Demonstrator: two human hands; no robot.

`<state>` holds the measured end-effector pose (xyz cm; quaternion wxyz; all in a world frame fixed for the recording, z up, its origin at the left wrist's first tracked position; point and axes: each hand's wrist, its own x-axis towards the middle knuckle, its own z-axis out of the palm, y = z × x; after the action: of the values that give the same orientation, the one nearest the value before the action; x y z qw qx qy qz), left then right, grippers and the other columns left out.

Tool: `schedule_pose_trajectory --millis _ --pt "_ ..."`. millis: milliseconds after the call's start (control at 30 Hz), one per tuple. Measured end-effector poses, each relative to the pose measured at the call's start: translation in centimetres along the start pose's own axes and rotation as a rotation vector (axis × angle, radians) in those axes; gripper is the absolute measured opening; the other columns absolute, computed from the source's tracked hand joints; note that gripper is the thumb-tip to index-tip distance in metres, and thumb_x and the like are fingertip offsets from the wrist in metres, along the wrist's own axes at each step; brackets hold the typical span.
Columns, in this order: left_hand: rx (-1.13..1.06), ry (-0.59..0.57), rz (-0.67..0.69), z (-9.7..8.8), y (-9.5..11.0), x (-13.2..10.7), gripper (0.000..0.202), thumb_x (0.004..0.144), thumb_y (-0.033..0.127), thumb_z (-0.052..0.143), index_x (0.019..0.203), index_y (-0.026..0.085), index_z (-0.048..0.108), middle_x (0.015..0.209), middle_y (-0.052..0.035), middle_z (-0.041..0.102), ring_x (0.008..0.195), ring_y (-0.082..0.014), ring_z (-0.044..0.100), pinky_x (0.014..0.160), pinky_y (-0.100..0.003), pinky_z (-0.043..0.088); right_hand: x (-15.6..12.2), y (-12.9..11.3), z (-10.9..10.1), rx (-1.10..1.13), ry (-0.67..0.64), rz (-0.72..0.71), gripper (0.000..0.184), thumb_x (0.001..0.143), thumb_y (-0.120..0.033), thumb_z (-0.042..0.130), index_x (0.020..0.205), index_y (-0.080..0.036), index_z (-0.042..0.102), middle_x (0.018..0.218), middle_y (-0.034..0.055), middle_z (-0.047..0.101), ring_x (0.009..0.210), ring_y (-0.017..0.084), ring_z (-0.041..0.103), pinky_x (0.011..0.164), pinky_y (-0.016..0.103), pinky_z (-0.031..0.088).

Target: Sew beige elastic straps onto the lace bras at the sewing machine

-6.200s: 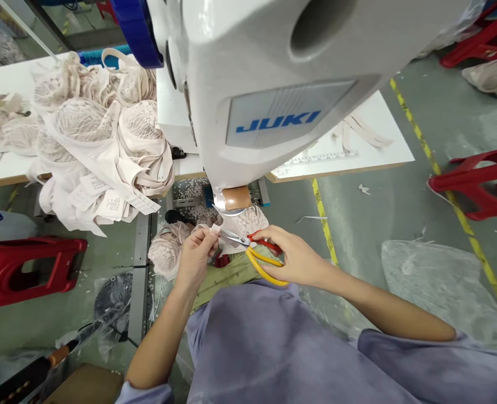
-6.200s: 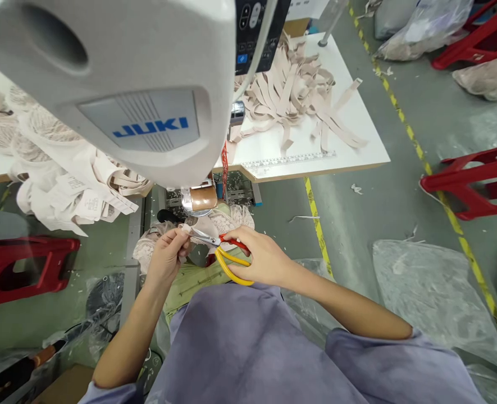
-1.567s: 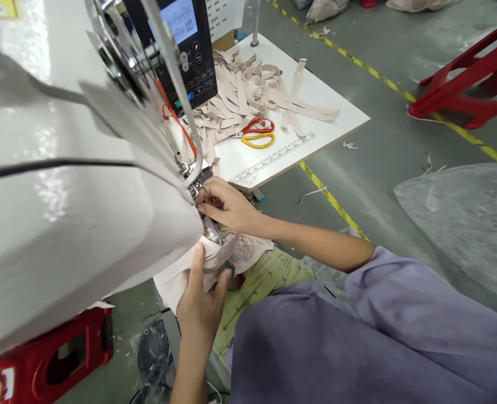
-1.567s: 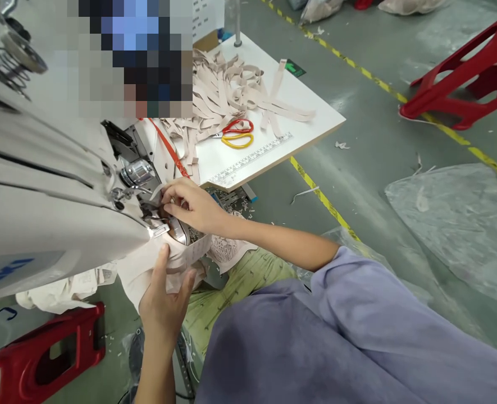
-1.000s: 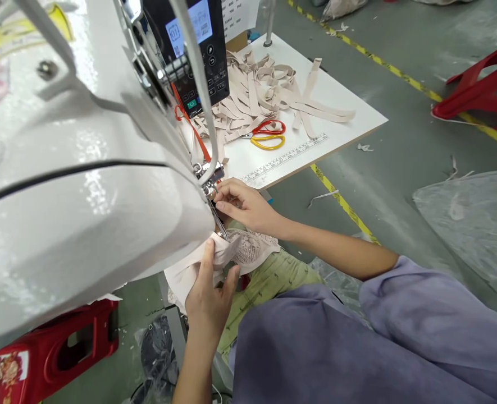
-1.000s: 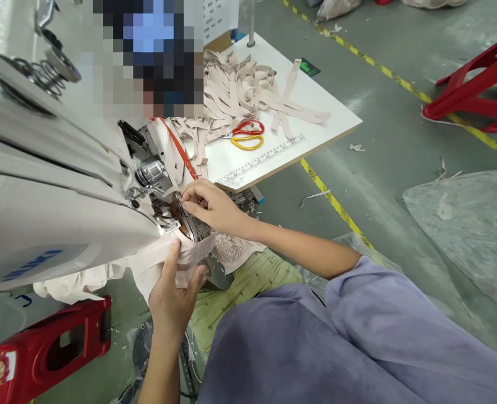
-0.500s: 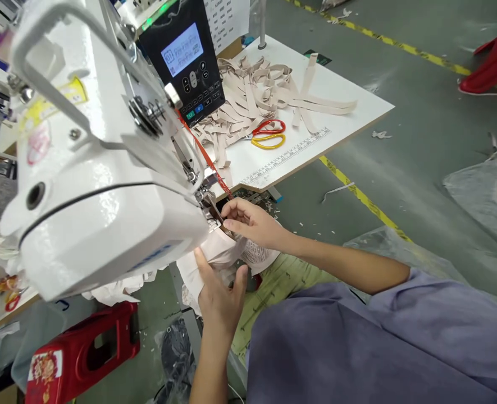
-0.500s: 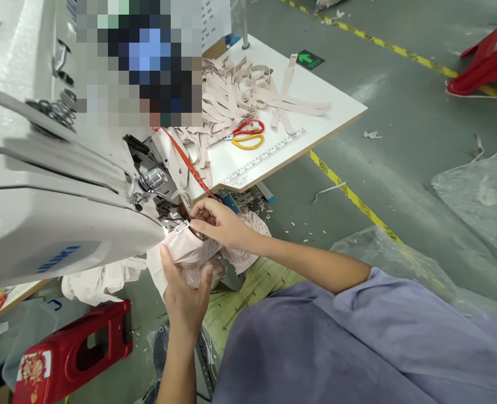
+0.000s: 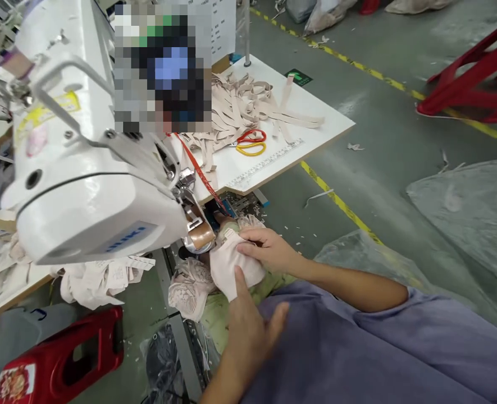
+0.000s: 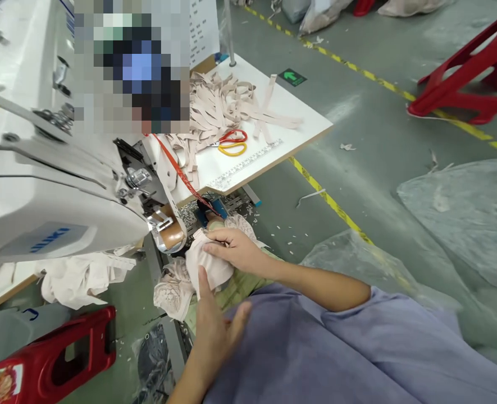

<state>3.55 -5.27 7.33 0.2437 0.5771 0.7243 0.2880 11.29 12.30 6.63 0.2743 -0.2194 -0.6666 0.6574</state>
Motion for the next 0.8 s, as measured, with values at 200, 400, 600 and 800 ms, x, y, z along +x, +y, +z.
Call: schedule_pose_trajectory --millis 200,400,600,800 --pt "-0.166 0.218 0.067 -4.7 -0.1 0.7 0.033 0.095 0.024 0.055 0.128 0.026 0.059 0.077 -0.0004 0.067 0.067 -0.0164 0.067 0.066 -0.033 0.058 -1.2 -1.1 -2.2 0.035 -0.177 -0.031 0.025 0.094 -0.036 0.056 0.084 -0.016 0.067 0.078 0.0015 0.061 0.074 0.014 0.055 0.069 0.026 0.042" --pt "0.056 0.010 0.314 -7.1 0.0 4.5 0.065 0.091 0.023 0.060 0.150 0.019 0.033 0.138 -0.0164 0.057 0.133 -0.0280 0.051 0.114 -0.052 0.039 -1.5 -2.3 -2.4 -0.244 -0.315 -0.197 0.018 0.090 -0.025 0.053 0.076 -0.018 0.062 0.073 -0.0005 0.058 0.066 0.012 0.052 0.064 0.025 0.039" --pt "0.217 0.177 0.646 -6.1 -2.6 4.5 0.021 0.085 0.008 0.064 0.096 0.023 0.056 0.069 0.0021 0.060 0.069 -0.0155 0.060 0.080 -0.034 0.055 -2.0 -1.9 -2.1 -0.792 -0.262 -0.597 0.019 0.094 -0.025 0.052 0.079 -0.024 0.064 0.066 0.0003 0.055 0.062 0.015 0.043 0.061 0.031 0.031" --pt "0.383 0.335 0.754 -6.1 -4.2 2.7 0.026 0.082 0.003 0.066 0.094 0.026 0.059 0.061 0.0064 0.057 0.059 -0.0121 0.058 0.070 -0.029 0.051 -2.2 -1.5 -1.9 -0.808 -0.281 -0.641 0.022 0.097 -0.032 0.051 0.082 -0.027 0.067 0.065 0.0008 0.055 0.061 0.017 0.041 0.062 0.033 0.033"
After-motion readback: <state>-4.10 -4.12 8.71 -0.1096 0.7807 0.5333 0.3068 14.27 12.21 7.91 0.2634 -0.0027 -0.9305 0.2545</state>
